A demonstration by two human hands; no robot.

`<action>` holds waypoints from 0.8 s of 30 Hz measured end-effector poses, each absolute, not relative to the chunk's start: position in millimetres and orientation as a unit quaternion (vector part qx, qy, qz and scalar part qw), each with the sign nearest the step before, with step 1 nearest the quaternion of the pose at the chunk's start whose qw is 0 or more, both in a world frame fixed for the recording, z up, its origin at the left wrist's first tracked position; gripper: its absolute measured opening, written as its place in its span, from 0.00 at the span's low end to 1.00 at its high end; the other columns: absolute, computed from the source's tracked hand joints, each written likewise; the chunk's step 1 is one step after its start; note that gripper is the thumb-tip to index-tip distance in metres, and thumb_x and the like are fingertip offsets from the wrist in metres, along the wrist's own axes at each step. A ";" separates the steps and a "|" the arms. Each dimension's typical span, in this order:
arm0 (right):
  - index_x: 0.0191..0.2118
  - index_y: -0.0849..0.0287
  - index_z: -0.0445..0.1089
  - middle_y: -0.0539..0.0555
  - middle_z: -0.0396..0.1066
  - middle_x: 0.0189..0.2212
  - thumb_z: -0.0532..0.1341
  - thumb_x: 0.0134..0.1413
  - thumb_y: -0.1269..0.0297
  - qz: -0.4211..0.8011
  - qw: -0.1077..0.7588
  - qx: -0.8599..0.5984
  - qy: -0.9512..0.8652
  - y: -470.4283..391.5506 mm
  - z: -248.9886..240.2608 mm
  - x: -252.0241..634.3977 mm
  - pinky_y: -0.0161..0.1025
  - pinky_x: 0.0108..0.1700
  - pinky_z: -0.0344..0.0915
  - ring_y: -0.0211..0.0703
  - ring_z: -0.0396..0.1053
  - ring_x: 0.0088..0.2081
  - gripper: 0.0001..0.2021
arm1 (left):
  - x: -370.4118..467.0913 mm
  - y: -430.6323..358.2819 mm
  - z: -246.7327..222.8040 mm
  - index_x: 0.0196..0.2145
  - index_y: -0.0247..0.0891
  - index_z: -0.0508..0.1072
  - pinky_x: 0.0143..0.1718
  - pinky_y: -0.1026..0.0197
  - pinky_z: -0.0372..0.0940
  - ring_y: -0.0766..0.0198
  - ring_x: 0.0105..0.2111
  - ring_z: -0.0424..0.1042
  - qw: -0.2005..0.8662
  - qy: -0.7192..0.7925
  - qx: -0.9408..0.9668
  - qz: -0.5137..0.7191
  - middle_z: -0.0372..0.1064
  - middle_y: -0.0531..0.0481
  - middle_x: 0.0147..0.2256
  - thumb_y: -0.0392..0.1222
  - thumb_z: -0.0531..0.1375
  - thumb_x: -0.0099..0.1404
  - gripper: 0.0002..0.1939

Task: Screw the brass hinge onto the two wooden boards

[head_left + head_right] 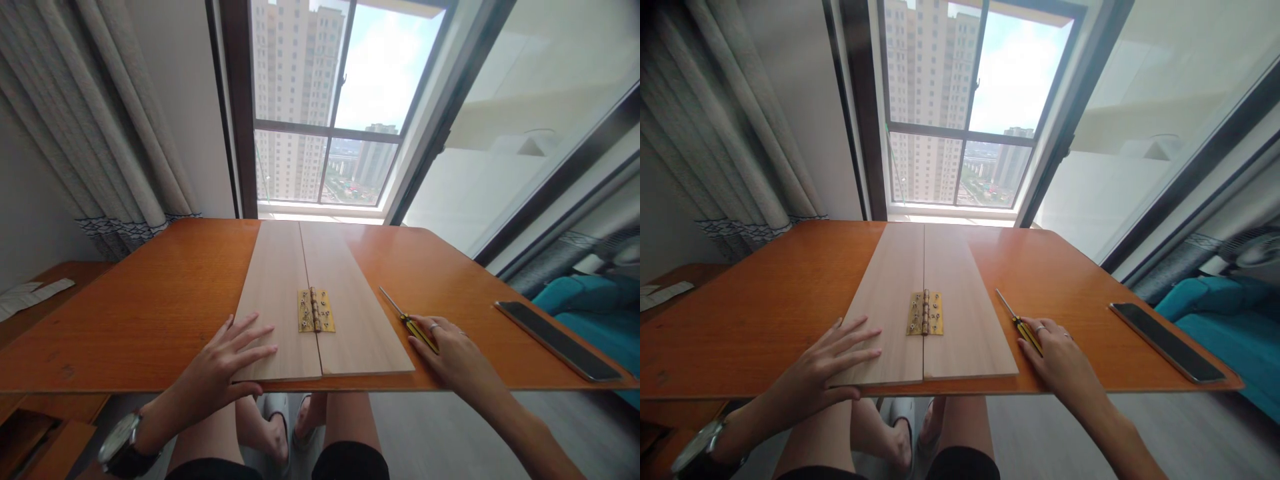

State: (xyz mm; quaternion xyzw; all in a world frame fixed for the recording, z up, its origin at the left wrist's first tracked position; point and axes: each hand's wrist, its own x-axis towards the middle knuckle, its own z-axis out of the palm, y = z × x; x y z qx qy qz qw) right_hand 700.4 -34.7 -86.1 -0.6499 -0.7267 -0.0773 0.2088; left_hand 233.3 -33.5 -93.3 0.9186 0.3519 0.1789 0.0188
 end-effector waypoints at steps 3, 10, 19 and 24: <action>0.48 0.59 0.77 0.59 0.80 0.38 0.57 0.55 0.59 -0.014 0.220 -0.680 -0.699 -28.8 -73.6 698.2 0.46 0.39 0.75 0.54 0.80 0.37 0.19 | 240.4 -37.8 -76.6 0.57 0.52 0.74 0.68 0.32 0.50 0.44 0.69 0.53 0.048 0.363 0.912 0.186 0.65 0.48 0.64 0.57 0.59 0.70 0.21; 0.46 0.64 0.76 0.61 0.79 0.39 0.56 0.64 0.54 0.010 0.357 -0.639 -0.681 -16.2 -23.6 614.0 0.43 0.32 0.71 0.43 0.72 0.22 0.19 | 289.4 -26.5 -36.1 0.49 0.38 0.77 0.44 0.56 0.71 0.58 0.40 0.75 0.271 0.467 0.754 0.373 0.78 0.43 0.42 0.58 0.49 0.74 0.25; 0.58 0.58 0.70 0.60 0.76 0.44 0.58 0.64 0.74 -0.128 0.305 -0.389 -0.860 -9.1 -39.3 477.1 0.45 0.46 0.71 0.50 0.73 0.45 0.18 | 331.3 25.4 -40.6 0.46 0.29 0.75 0.34 0.63 0.69 0.62 0.32 0.76 0.714 0.337 0.408 0.457 0.78 0.39 0.36 0.59 0.58 0.69 0.26; 0.65 0.55 0.62 0.57 0.72 0.56 0.60 0.64 0.70 -0.058 0.249 -0.314 -0.914 -15.8 -35.0 458.5 0.50 0.56 0.68 0.51 0.68 0.55 0.25 | 281.1 38.5 -48.8 0.43 0.34 0.72 0.26 0.63 0.66 0.63 0.25 0.74 0.540 0.532 0.459 0.462 0.78 0.42 0.36 0.49 0.53 0.71 0.16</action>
